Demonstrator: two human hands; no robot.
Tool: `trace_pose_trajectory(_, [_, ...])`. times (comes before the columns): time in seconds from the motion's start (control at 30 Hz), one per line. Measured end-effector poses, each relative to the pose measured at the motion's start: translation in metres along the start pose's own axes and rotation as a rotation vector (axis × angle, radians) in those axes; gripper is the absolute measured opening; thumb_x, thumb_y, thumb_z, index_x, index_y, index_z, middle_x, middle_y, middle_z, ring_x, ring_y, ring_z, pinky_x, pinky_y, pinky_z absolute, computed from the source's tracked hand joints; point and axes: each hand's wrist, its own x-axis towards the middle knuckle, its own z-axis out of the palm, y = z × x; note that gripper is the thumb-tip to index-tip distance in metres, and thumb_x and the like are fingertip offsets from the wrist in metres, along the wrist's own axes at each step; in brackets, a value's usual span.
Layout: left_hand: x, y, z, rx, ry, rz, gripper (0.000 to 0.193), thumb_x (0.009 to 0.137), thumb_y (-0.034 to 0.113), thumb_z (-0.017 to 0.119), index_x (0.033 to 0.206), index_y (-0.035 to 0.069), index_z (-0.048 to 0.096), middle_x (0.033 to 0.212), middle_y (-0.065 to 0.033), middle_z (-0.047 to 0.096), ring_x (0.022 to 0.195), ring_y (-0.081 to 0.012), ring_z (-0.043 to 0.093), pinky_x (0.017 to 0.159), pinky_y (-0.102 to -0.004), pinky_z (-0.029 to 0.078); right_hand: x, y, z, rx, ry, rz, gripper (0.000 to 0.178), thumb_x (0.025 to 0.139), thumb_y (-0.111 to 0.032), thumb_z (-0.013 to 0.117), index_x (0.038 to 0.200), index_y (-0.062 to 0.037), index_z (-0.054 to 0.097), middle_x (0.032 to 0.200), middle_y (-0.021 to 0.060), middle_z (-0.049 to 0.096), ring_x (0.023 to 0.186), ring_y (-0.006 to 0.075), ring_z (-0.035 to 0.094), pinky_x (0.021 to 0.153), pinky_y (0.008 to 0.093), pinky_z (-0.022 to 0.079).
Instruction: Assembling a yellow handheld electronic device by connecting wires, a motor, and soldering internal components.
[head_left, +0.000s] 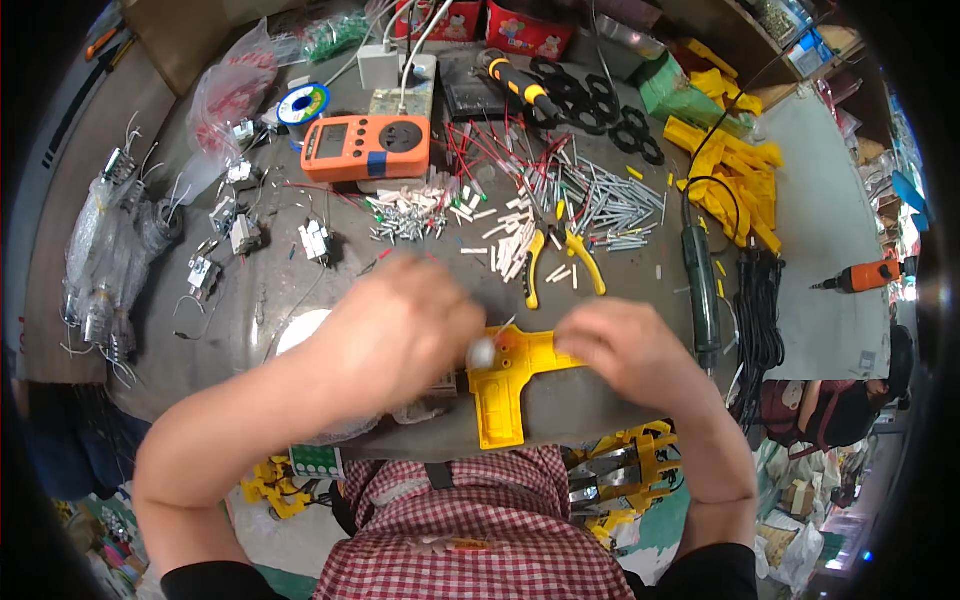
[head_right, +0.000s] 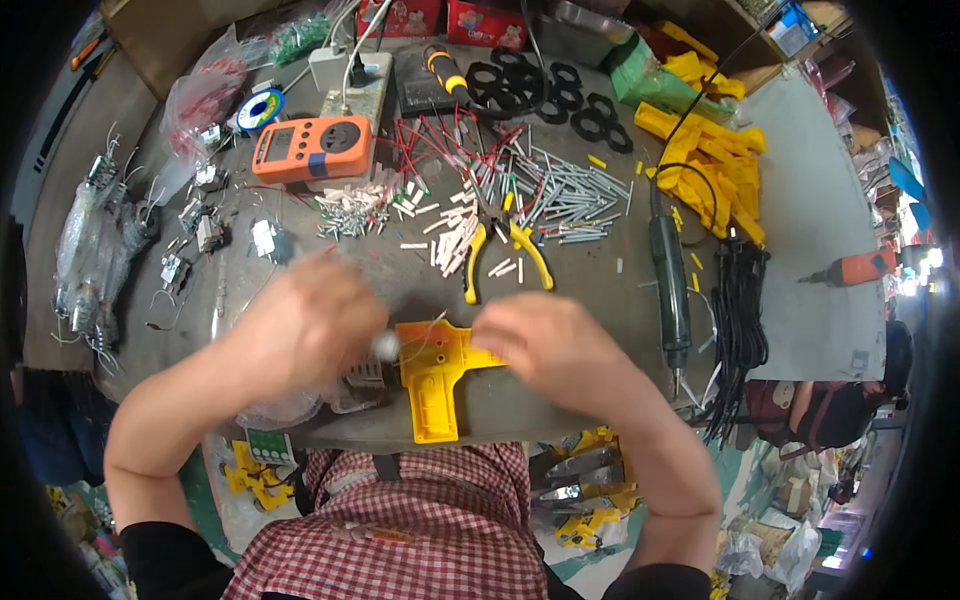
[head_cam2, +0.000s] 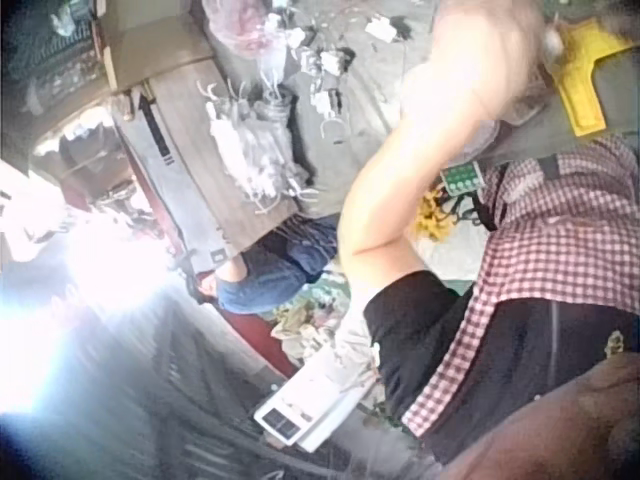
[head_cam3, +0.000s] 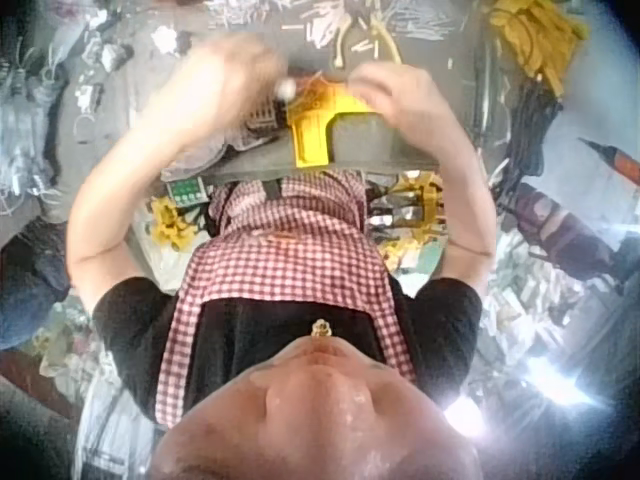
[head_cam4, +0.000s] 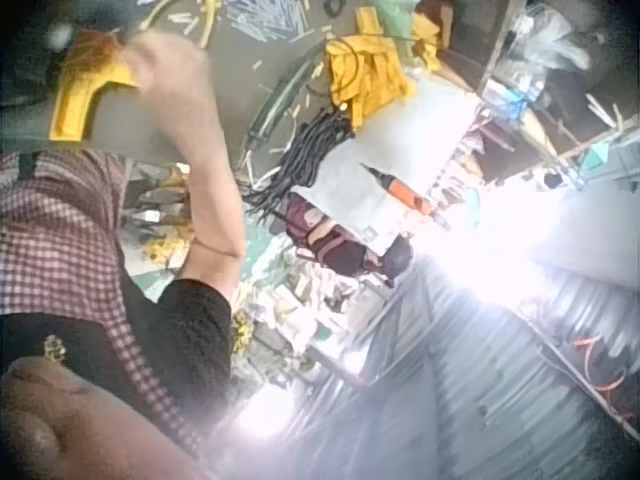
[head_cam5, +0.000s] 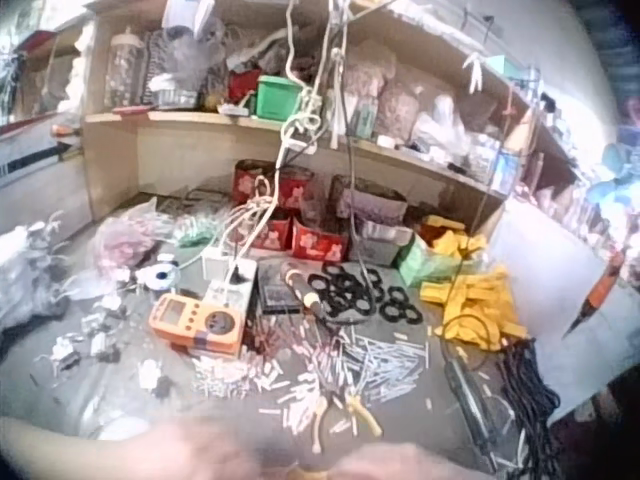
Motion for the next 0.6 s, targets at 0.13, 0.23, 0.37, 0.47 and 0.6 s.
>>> trace_pose_trajectory(0.13, [-0.048, 0.051, -0.008, -0.370, -0.061, 0.100, 0.016, 0.068, 0.018, 0.062, 0.069, 0.007, 0.050, 0.067, -0.0057, 0.047, 0.068, -0.0223, 0.054, 0.068, -0.0339, 0.046, -0.030, -0.018, -0.004, 0.016, -0.317, -0.094, 0.013, 0.085, -0.018, 0.061, 0.085, -0.0050, 0.063, 0.078, 0.0088, 0.059, 0.076, 0.0264, 0.061, 0.068, 0.0371, 0.049])
trace_pose_trajectory(0.23, [-0.108, 0.038, -0.004, -0.525, -0.285, -0.042, 0.013, 0.070, 0.013, 0.065, 0.080, 0.007, 0.060, 0.073, -0.0072, 0.054, 0.073, -0.0244, 0.059, 0.068, -0.0355, 0.048, -0.048, 0.023, -0.010, -0.058, 0.010, 0.079, 0.010, 0.083, -0.013, 0.065, 0.084, -0.0032, 0.063, 0.078, 0.0062, 0.059, 0.072, 0.0224, 0.059, 0.064, 0.0311, 0.046])
trace_pose_trajectory(0.37, [-0.114, 0.055, -0.012, -0.566, -0.702, -0.190, 0.019, 0.071, 0.008, 0.066, 0.090, 0.009, 0.065, 0.083, -0.0089, 0.059, 0.075, -0.0257, 0.062, 0.069, -0.0360, 0.049, -0.016, 0.005, 0.017, 0.474, 0.115, 0.378, 0.010, 0.082, -0.007, 0.068, 0.088, -0.0006, 0.063, 0.080, 0.0045, 0.060, 0.072, 0.0108, 0.057, 0.067, 0.0271, 0.046])
trace_pose_trajectory(0.47, [-0.068, 0.054, -0.007, -0.496, -0.194, -0.332, 0.026, 0.072, 0.015, 0.069, 0.096, 0.008, 0.064, 0.094, -0.0092, 0.059, 0.082, -0.0265, 0.060, 0.071, -0.0373, 0.049, -0.002, 0.007, 0.034, 0.831, 0.111, 0.534, 0.010, 0.081, -0.005, 0.068, 0.089, 0.0005, 0.063, 0.084, 0.0053, 0.063, 0.077, 0.0090, 0.059, 0.070, 0.0260, 0.048])
trace_pose_trajectory(0.6, [-0.019, 0.045, 0.045, -0.142, 0.193, -0.385, 0.039, 0.069, 0.019, 0.072, 0.102, 0.004, 0.057, 0.103, -0.0125, 0.055, 0.094, -0.0310, 0.054, 0.079, -0.0403, 0.045, 0.003, -0.003, 0.042, 0.549, 0.080, 0.509, 0.011, 0.080, -0.004, 0.068, 0.089, 0.0010, 0.063, 0.086, 0.0065, 0.065, 0.077, 0.0108, 0.061, 0.072, 0.0243, 0.049])
